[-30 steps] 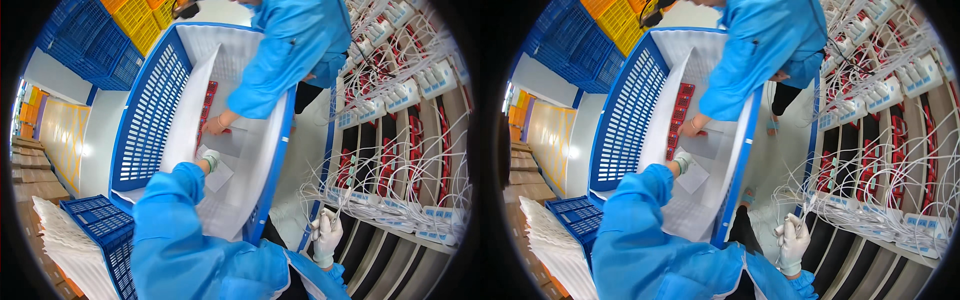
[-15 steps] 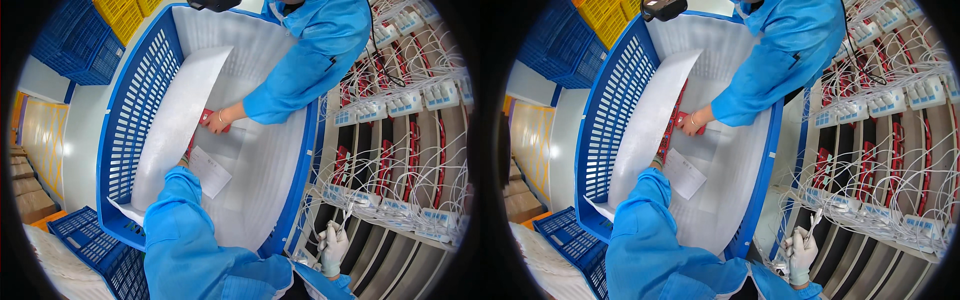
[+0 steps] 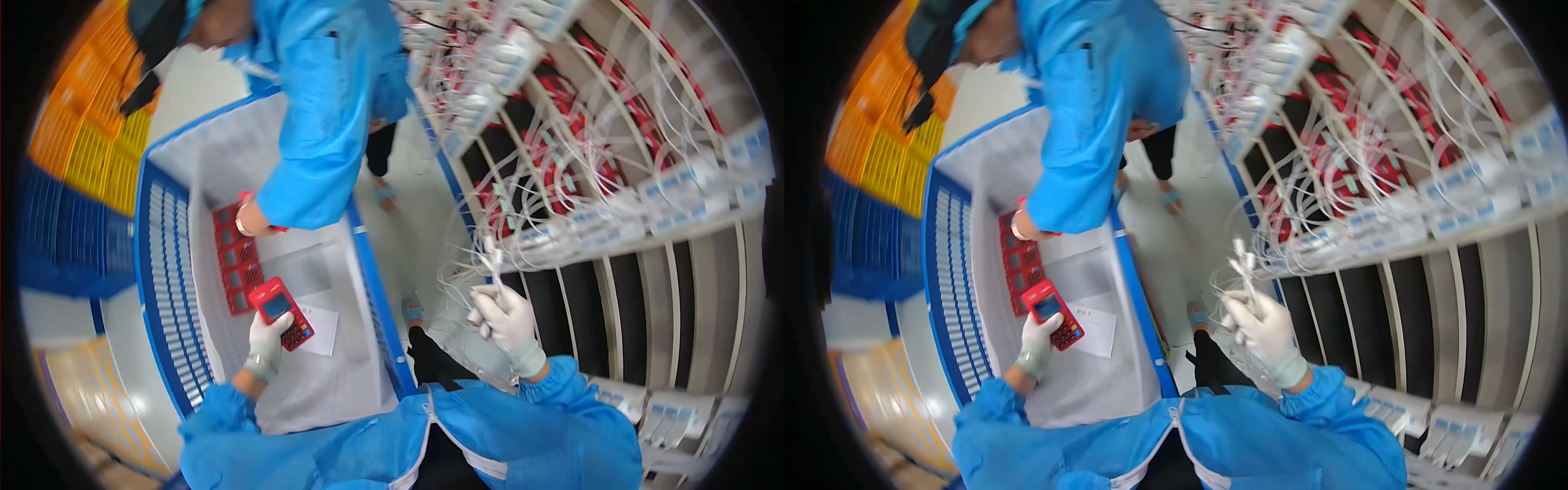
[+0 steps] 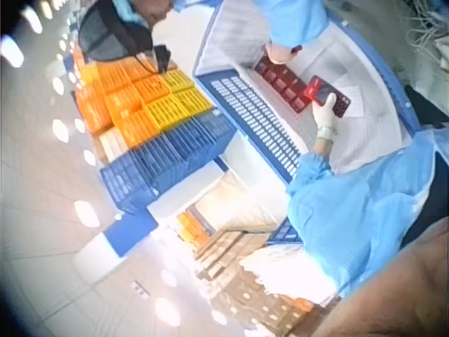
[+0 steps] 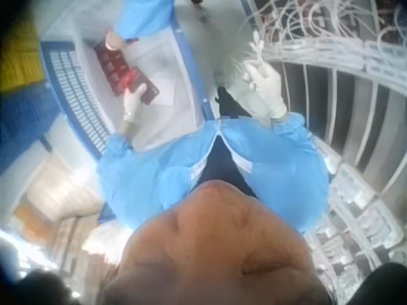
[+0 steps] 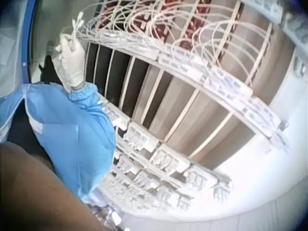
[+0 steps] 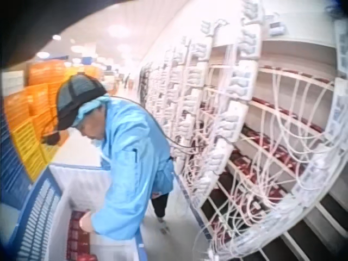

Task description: The person removes electronic devices from a crate, connects charging cables to each device by hand, and places the devices onto a charging shelf rack.

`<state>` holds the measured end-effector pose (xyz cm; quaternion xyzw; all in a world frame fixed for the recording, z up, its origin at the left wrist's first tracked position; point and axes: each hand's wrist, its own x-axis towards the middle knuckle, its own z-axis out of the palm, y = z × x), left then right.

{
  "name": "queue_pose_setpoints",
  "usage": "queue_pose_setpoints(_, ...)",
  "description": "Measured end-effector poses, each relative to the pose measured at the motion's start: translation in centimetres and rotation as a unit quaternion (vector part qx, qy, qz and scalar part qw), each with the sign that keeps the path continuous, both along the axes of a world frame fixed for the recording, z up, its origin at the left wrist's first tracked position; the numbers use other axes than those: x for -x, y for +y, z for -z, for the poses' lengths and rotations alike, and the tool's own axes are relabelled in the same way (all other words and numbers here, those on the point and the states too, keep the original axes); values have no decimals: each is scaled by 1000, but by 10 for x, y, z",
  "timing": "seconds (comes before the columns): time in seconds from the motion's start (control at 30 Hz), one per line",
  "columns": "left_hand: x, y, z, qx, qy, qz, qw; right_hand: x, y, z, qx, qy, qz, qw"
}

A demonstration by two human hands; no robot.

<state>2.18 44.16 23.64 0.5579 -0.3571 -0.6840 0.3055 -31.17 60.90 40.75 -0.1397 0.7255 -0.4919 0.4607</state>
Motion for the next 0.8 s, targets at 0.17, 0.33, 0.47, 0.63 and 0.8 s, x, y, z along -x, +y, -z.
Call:
queue_pose_setpoints(0.17, 106, 20, -146, 103, 249, 124, 955, 5, 9, -19, 55, -5, 38, 998)
queue_pose_setpoints(0.33, 228, 38, -166, -182, 438, 78, 877, 15, 15, -43, 127, -4, 40, 991)
queue_pose_setpoints(0.47, 267, 44, -149, -293, 452, 48, 841, 30, 17, -39, 122, -42, 61, 990)
queue_pose_setpoints(0.63, 288, 54, -145, -299, 432, 46, 849, 46, 20, -33, 113, -36, 79, 990)
queue_pose_setpoints(0.8, 297, 68, -147, -181, 400, 72, 896, 63, 24, -28, 88, -42, 38, 995)
